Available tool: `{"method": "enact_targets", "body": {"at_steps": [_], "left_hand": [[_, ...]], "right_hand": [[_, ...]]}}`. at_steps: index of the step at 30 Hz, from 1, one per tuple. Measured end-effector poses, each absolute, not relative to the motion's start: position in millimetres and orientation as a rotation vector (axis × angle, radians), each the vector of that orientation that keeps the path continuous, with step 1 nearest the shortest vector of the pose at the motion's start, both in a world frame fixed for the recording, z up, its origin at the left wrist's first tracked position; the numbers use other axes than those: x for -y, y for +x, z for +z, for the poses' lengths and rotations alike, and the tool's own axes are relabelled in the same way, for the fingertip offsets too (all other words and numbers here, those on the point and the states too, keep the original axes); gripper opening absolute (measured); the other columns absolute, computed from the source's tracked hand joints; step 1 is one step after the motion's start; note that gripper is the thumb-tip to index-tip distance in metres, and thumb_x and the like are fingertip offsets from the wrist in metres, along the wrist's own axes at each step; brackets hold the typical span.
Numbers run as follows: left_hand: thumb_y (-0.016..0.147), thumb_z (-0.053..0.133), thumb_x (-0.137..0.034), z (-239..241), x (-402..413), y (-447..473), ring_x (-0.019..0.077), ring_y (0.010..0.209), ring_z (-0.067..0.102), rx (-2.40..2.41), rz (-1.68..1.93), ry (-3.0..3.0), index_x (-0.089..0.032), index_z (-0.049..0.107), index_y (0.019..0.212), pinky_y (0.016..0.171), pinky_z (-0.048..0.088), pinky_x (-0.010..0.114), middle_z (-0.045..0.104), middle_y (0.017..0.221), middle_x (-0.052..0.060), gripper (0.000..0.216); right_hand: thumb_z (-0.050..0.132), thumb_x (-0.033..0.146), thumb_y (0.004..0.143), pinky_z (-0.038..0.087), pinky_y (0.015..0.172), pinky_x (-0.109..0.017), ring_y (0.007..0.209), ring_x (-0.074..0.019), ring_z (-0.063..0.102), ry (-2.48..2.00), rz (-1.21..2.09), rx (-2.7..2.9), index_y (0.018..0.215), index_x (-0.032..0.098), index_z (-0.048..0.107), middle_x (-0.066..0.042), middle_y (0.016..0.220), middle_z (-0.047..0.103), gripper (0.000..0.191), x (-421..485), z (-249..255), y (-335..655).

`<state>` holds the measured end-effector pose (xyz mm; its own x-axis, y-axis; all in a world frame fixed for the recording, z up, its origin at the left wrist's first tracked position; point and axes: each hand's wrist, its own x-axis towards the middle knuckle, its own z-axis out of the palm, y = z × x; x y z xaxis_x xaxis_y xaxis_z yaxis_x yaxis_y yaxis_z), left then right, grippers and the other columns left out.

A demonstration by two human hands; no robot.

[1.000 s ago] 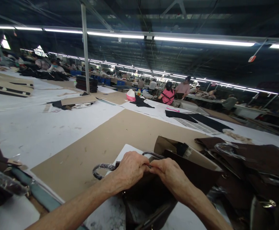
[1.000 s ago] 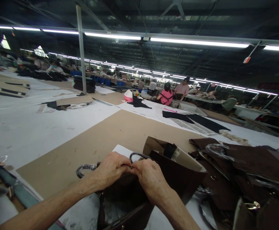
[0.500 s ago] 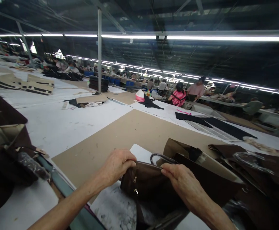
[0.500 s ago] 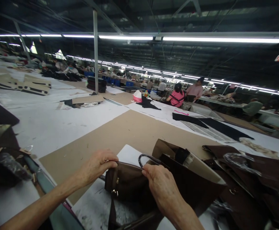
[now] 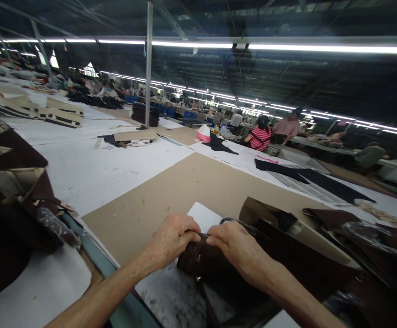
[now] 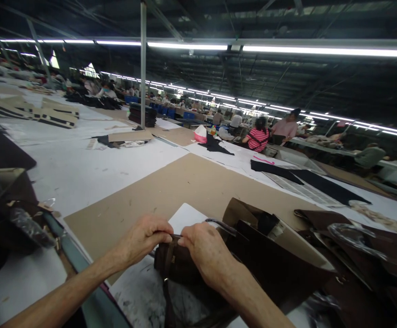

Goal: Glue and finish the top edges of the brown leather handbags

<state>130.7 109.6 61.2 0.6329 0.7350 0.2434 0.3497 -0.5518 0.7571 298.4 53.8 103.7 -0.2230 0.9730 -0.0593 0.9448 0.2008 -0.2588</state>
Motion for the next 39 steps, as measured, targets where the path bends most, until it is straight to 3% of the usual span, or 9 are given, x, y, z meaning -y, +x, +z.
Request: {"method": "enact_targets", "body": {"at_steps": [7,10,14,19,24,27,32,35,39], "left_hand": [[0.07,0.051,-0.01,57,-110,128,0.0111,0.063,0.054,-0.806,0.772,2.059,-0.018,0.07,0.07,0.062,0.037,0.019,0.063,0.064,-0.002,0.021],[0.071,0.051,-0.013,55,-105,131,0.0111,0.061,0.052,-0.828,0.771,1.976,-0.018,0.067,0.07,0.058,0.036,0.019,0.06,0.061,-0.004,0.016],[0.07,0.054,-0.014,56,-92,134,0.0098,0.057,0.047,-0.884,0.842,1.882,-0.018,0.055,0.07,0.052,0.033,0.019,0.053,0.056,-0.006,0.004],[0.076,0.053,-0.017,78,-73,111,0.0126,0.075,0.057,-0.877,1.166,1.719,-0.019,0.057,0.087,0.068,0.044,0.022,0.064,0.084,-0.001,0.012],[0.081,0.054,-0.034,91,-86,75,0.0168,0.085,0.058,-1.123,1.554,1.559,-0.018,0.058,0.087,0.082,0.043,0.028,0.064,0.091,0.002,0.018],[0.079,0.051,-0.039,78,-111,71,0.0205,0.09,0.057,-1.222,1.269,1.667,-0.016,0.058,0.088,0.085,0.042,0.033,0.064,0.092,0.004,0.026],[0.069,0.061,-0.049,56,-141,86,0.0259,0.114,0.046,-1.132,0.662,1.844,-0.014,0.047,0.121,0.095,0.038,0.037,0.05,0.127,0.011,0.064],[0.056,0.072,-0.045,64,-150,98,0.0278,0.118,0.043,-1.123,0.457,1.968,-0.014,0.038,0.129,0.098,0.037,0.036,0.044,0.133,0.013,0.086],[0.056,0.073,-0.029,91,-158,108,0.0283,0.113,0.048,-1.226,0.356,2.14,-0.016,0.036,0.129,0.092,0.042,0.036,0.047,0.13,0.013,0.083]], "right_hand": [[0.045,0.021,0.083,0.031,0.058,-0.023,0.062,-0.0119,0.051,-1.906,0.387,2.442,0.065,0.016,0.061,-0.002,0.063,0.06,0.024,-66,109,280],[0.056,0.022,0.074,0.032,0.06,-0.023,0.072,-0.0152,0.056,-1.972,0.441,2.435,0.075,0.018,0.065,-0.003,0.073,0.064,0.01,-68,110,276],[0.06,0.018,0.064,0.034,0.06,-0.026,0.077,-0.0207,0.059,-2.069,0.496,2.419,0.079,0.016,0.066,-0.008,0.079,0.065,0.017,-65,107,267],[0.048,0.019,0.069,0.037,0.059,-0.025,0.074,-0.0191,0.059,-2.099,0.555,2.27,0.074,0.016,0.064,-0.005,0.073,0.064,0.017,-54,132,279],[0.049,0.029,0.077,0.047,0.069,-0.027,0.08,-0.0197,0.061,-1.607,1.01,1.56,0.096,0.017,0.062,-0.001,0.078,0.066,0.026,-36,143,330],[0.061,0.038,0.073,0.048,0.078,-0.034,0.093,-0.0237,0.06,-1.361,0.998,1.102,0.102,0.018,0.061,-0.005,0.096,0.067,0.035,-27,102,351],[0.06,0.043,0.076,0.048,0.087,-0.038,0.101,-0.0204,0.058,-1.072,0.949,0.65,0.107,0.028,0.057,0.0,0.104,0.066,0.034,-20,21,346],[0.058,0.046,0.078,0.05,0.087,-0.039,0.099,-0.0198,0.06,-1.023,0.944,0.503,0.112,0.029,0.054,0.001,0.104,0.065,0.039,-22,4,336],[0.054,0.058,0.076,0.054,0.08,-0.041,0.094,-0.0227,0.061,-0.999,1.001,0.611,0.114,0.028,0.055,-0.003,0.101,0.066,0.048,-29,-2,331]]}}
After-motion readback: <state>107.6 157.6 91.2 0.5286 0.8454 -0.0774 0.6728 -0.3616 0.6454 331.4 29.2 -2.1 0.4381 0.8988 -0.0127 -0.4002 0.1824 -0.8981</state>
